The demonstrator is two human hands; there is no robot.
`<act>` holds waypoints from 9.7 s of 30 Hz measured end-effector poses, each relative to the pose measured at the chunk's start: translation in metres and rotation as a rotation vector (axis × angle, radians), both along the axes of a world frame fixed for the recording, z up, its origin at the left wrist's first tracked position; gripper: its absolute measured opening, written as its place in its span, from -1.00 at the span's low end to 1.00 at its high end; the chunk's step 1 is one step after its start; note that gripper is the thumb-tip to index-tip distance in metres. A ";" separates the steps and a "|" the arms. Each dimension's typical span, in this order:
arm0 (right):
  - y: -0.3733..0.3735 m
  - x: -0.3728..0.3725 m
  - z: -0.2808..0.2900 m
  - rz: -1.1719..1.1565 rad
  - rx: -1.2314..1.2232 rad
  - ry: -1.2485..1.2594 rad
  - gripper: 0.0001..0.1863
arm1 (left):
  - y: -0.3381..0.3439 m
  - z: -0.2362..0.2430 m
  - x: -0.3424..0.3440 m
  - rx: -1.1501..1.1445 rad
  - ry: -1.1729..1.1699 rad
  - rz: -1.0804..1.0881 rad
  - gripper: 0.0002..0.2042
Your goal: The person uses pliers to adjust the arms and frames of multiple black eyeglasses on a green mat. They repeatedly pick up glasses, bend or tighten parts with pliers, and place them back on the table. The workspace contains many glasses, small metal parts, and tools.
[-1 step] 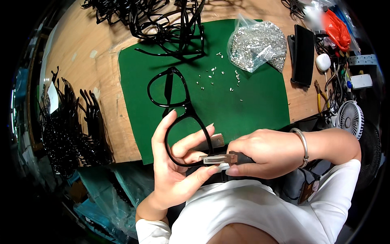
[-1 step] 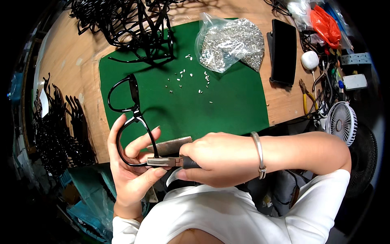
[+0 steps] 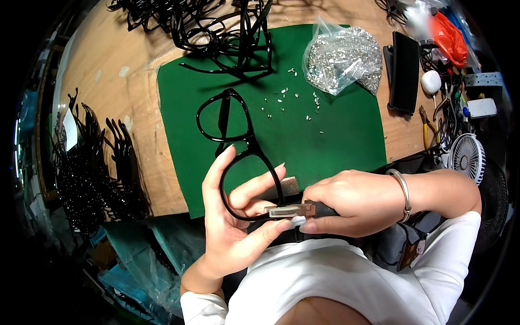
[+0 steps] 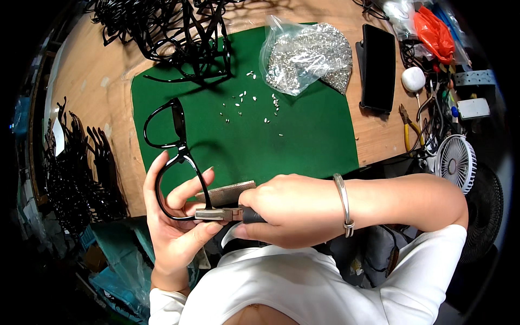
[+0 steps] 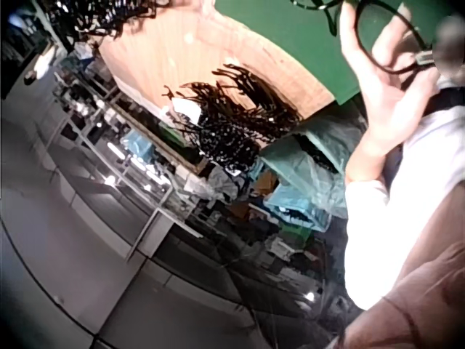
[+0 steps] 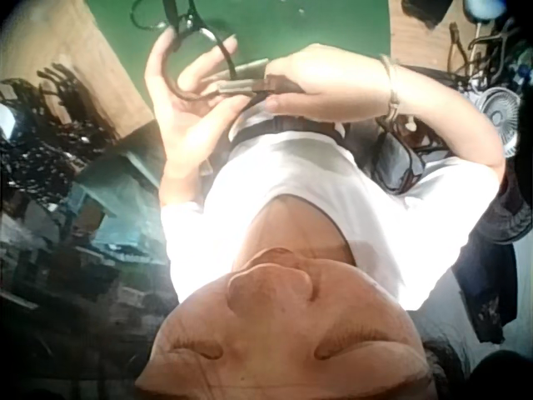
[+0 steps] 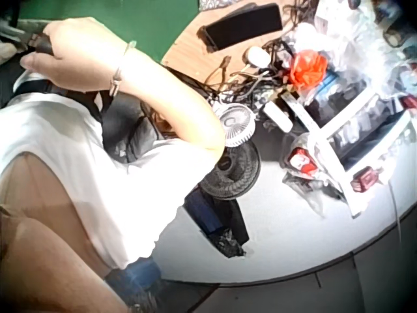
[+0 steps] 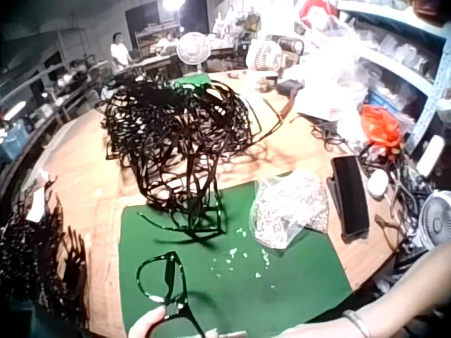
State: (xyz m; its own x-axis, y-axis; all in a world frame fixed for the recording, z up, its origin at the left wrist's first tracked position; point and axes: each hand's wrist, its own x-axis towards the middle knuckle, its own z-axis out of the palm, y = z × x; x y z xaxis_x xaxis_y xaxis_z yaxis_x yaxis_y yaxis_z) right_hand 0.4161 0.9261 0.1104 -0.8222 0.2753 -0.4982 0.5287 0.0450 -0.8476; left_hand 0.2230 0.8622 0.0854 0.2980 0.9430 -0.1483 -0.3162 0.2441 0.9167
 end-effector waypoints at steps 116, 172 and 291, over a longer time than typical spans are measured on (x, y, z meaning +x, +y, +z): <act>-0.020 -0.014 -0.065 -0.878 -0.043 0.328 -0.85 | -0.028 -0.039 0.039 -0.192 0.077 0.220 -0.51; -0.003 -0.010 -0.027 -0.669 -0.524 0.236 -0.82 | -0.017 -0.003 0.010 -0.523 -0.194 -0.128 -0.54; -0.002 -0.016 -0.104 -0.411 0.756 -0.126 -0.83 | 0.031 0.021 0.002 0.132 0.018 0.296 -0.30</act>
